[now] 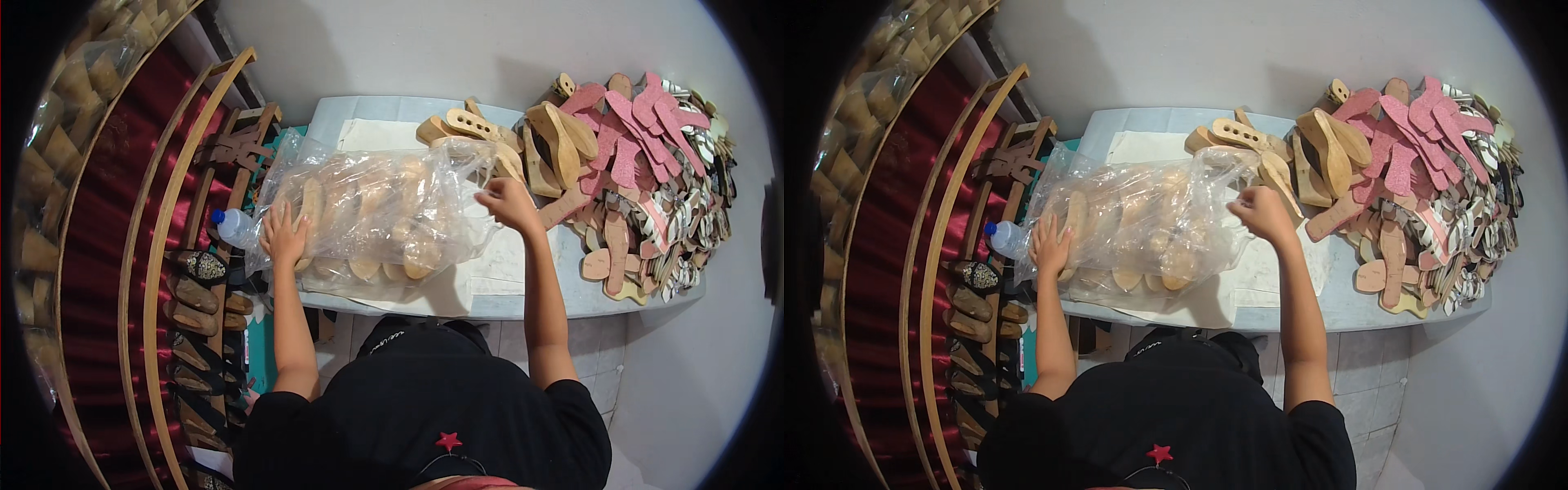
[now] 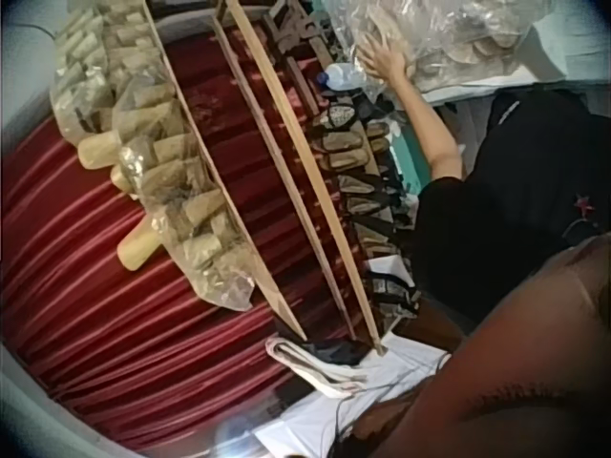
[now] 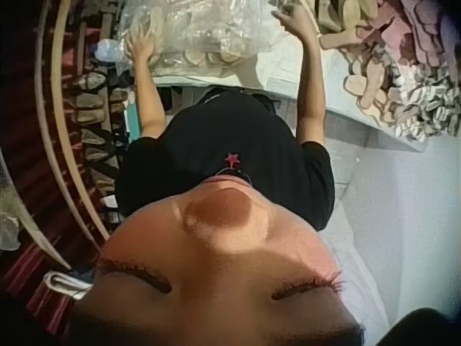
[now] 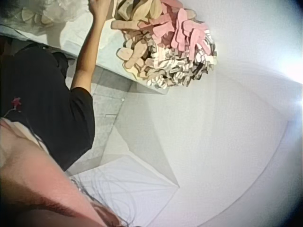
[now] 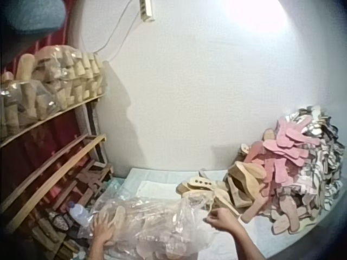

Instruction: Organizing and sorting various shoe components, including wooden lasts, soles, and finished sandals.

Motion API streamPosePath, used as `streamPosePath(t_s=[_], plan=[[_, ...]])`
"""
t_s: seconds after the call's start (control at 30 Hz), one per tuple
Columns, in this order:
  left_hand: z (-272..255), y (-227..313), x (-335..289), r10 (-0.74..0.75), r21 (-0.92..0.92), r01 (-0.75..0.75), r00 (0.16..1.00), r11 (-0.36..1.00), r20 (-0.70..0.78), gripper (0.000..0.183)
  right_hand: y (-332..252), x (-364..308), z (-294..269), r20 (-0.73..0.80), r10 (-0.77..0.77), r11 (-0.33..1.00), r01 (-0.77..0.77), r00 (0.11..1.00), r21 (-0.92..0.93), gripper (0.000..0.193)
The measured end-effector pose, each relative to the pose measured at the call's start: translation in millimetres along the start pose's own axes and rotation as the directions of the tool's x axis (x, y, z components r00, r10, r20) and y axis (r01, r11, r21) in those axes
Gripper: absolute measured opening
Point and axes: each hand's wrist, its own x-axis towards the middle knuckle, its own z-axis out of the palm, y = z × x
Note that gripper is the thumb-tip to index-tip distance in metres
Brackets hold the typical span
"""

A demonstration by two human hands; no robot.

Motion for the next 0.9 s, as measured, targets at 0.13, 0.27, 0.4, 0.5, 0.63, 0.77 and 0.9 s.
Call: streamPosePath(t_s=[0.13,0.27,0.4,0.5,0.63,0.77,0.9], plan=[[0,-1,1,0.0,-0.001,0.0,1.0,1.0,-0.016,0.065,55,-5,-32,0.063,-0.103,0.952,0.08,0.993,0.297,0.025],[-12,3,3,-0.027,-0.001,0.027,1.0,1.0,-0.012,0.066,96,-14,-50,0.051,-0.037,0.774,-0.004,0.998,0.633,0.03],[-35,38,-10,-0.028,0.089,0.043,0.987,0.995,-0.16,0.058,158,13,-47,-0.352,0.152,0.891,0.027,0.923,0.454,0.037],[-43,74,-22,0.119,-0.305,-0.279,0.883,0.911,-0.453,0.045,212,42,-50,-0.48,0.138,0.892,0.102,0.866,0.44,0.039],[-54,195,-100,0.046,-0.352,-0.71,0.475,0.61,-0.879,0.022,235,61,-67,-0.673,-0.007,0.995,0.071,0.739,0.067,0.045],[-9,271,-157,0.12,-0.335,-0.923,0.36,0.19,-0.925,0.013,214,66,-95,-0.725,-0.105,0.993,0.025,0.681,-0.119,0.064],[32,329,-191,0.399,-0.565,-0.823,0.54,0.062,-0.741,0.007,214,76,-104,-0.598,-0.049,0.977,-0.086,0.8,-0.195,0.078]])
